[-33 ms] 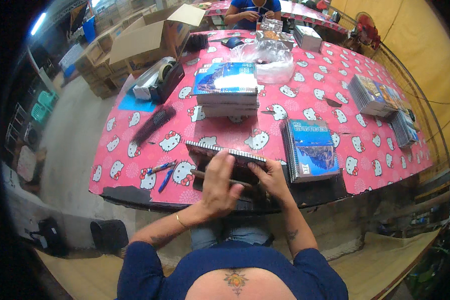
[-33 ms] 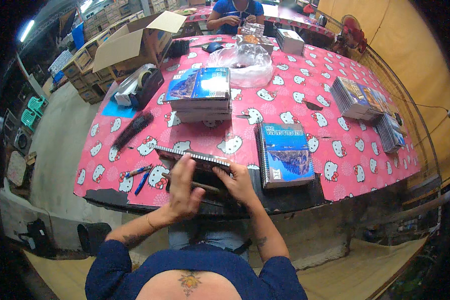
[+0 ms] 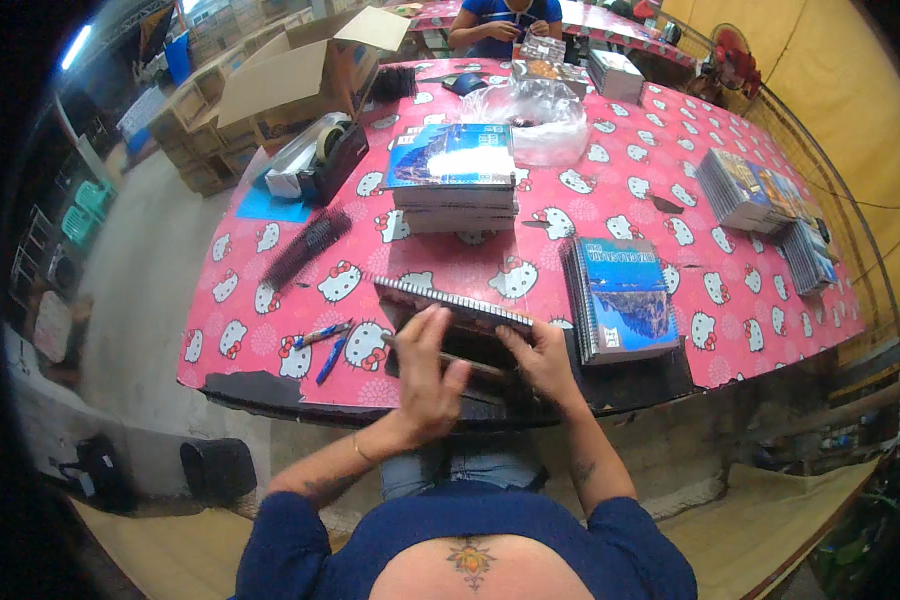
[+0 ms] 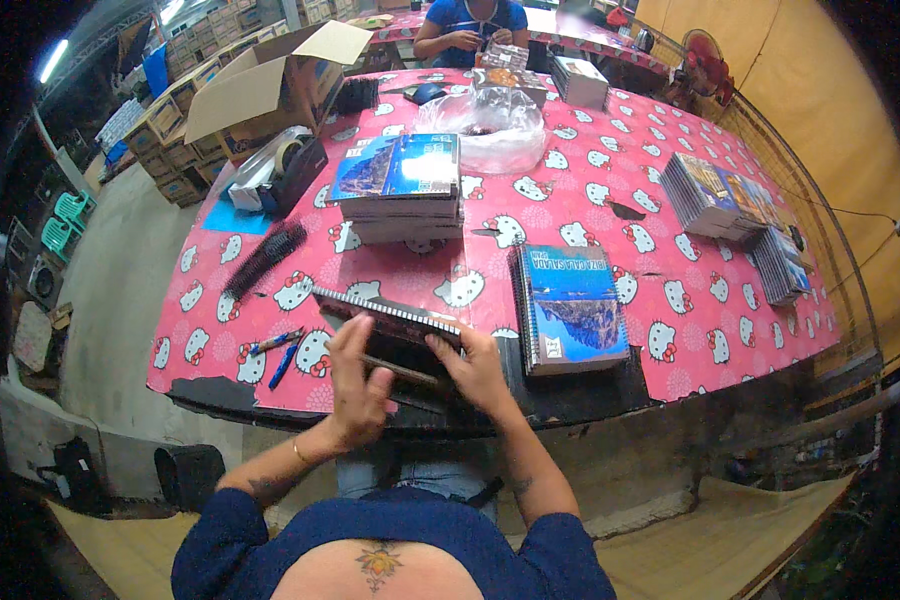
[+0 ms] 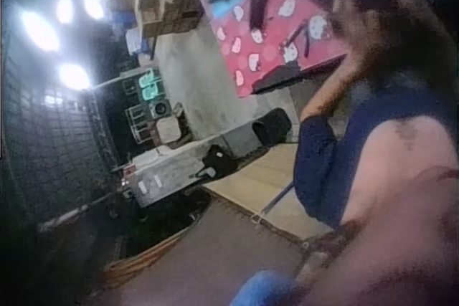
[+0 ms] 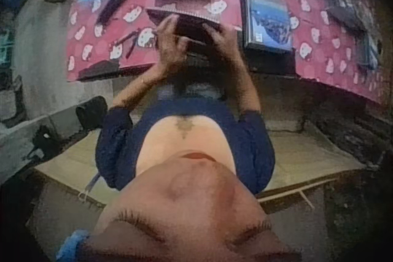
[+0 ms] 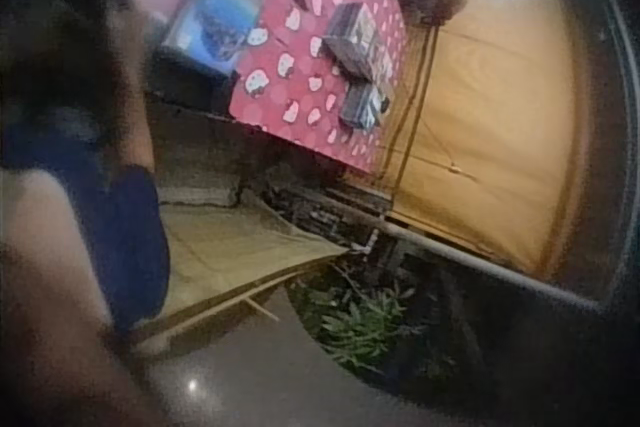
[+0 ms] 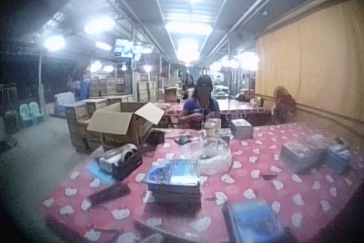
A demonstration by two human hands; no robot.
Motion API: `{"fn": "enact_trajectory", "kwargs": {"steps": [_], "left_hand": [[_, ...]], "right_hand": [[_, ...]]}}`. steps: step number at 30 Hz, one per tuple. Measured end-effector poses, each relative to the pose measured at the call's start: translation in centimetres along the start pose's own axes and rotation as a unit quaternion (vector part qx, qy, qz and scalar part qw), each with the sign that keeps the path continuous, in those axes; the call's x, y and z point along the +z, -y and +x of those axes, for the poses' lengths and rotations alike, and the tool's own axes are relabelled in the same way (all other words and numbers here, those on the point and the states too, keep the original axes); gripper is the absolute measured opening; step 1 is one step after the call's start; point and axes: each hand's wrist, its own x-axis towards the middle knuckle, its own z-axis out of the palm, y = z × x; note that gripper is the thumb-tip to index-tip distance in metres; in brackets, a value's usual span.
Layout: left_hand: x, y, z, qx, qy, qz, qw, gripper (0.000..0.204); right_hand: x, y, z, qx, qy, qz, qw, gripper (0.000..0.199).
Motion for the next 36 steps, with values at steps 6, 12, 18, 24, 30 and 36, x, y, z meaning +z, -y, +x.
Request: {"fn": "enact_trajectory", "kwargs": {"steps": [6,12,18,24,30,36], "left_hand": [[-1.7,1.9,-1.6,-0.218,0.112,-0.305,0.920,0.055],[-8.4,12.9,-2.7,-0.173,0.085,0.277,0.941,0.038],[-11.8,14.1,-6.5,-0.148,0.134,0.358,0.912,0.046],[-10.3,4.0,-2.6,-0.442,-0.030,-0.443,0.779,0.038],[-9.1,0.9,-1.6,-0.454,-0.019,-0.557,0.695,0.043],[-9.2,0.7,-1.4,-0.322,0.007,-0.215,0.922,0.036]], "right_hand": [[3.9,4.9,-6.4,-0.218,0.049,-0.140,0.964,0.040],[8.9,2.7,-3.2,-0.352,-0.044,-0.415,0.838,0.049],[9.4,7.1,0.7,-0.359,-0.090,-0.405,0.836,0.042],[9.0,7.4,4.2,-0.315,-0.014,-0.442,0.840,0.018],[9.1,7.8,3.8,-0.314,-0.013,-0.412,0.855,0.018],[9.1,7.6,3.9,-0.335,-0.022,-0.395,0.855,0.017]]}}
